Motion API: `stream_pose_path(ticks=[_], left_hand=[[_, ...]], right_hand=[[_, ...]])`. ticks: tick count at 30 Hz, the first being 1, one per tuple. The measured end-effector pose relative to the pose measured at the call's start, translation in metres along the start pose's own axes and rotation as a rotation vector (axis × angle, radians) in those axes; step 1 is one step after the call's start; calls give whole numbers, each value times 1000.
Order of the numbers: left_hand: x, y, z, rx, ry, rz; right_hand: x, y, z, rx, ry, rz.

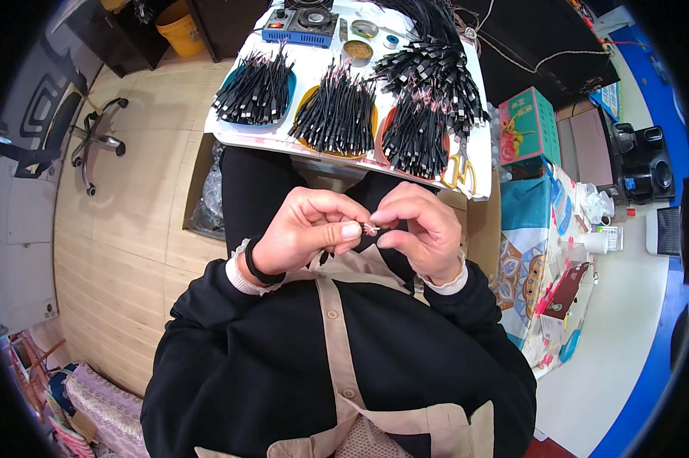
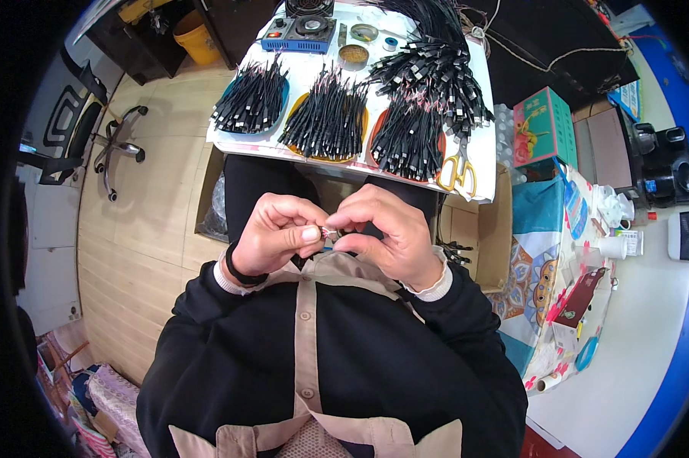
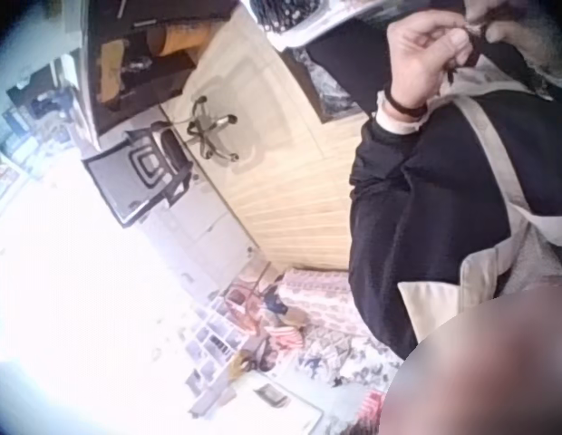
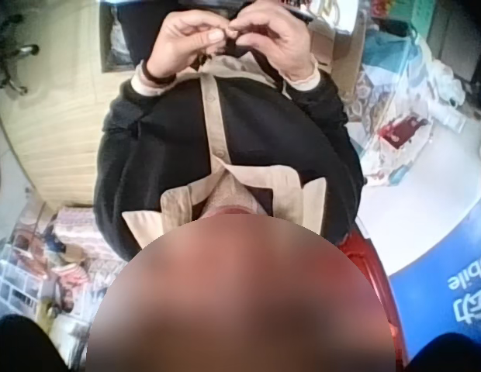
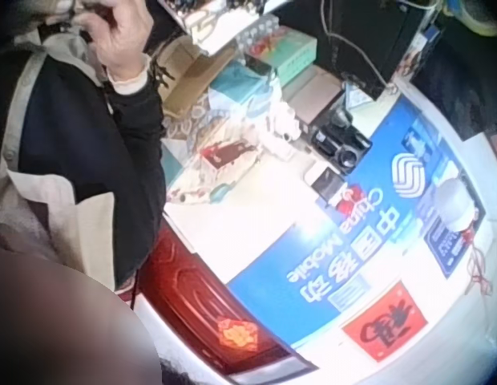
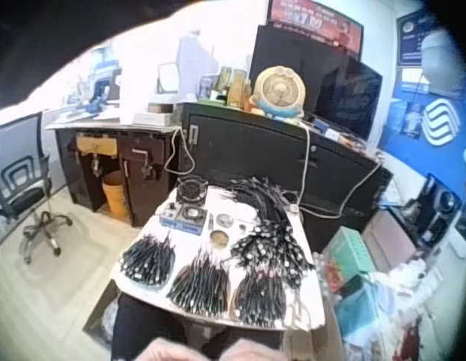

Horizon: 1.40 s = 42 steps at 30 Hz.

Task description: The person repeatedly picks up small black electronic components from a tray, manipulates them with both hands, and places them back into the tray. The task involves repetitive handling of similar-looking items without a visible final assembly or packaging step.

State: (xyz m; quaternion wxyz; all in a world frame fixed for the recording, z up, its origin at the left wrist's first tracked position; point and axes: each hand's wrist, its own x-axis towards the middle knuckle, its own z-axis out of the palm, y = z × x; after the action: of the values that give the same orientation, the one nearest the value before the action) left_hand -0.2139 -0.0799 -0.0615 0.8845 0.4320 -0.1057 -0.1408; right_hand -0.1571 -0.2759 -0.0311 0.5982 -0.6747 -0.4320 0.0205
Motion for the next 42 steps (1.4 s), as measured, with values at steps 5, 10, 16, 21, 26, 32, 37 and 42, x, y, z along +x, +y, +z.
stream_pose_path(ticks=[5,10,16,21,26,32,37,42], left_hand=[[19,10,-8,39,32,-14],[38,18,-18,94,9,-96],[66,72,-8,284,113,-40],[117,130,-7,1015,365,262],[244,114,-71,1694,-13,491],[305,57,-138,1891,-31,147],[320,41,-162,1945,-35,116],[326,34,-166,1968,-47,83]], right_hand=[[17,11,-10,-86,18,-83],[27,32,-15,65,34,11],[24,55,-29,285,99,179],[17,73,-37,283,76,387],[14,82,-31,228,-103,469],[13,90,-42,200,-134,318],[10,94,-52,231,-117,359],[9,99,-53,261,-81,341]])
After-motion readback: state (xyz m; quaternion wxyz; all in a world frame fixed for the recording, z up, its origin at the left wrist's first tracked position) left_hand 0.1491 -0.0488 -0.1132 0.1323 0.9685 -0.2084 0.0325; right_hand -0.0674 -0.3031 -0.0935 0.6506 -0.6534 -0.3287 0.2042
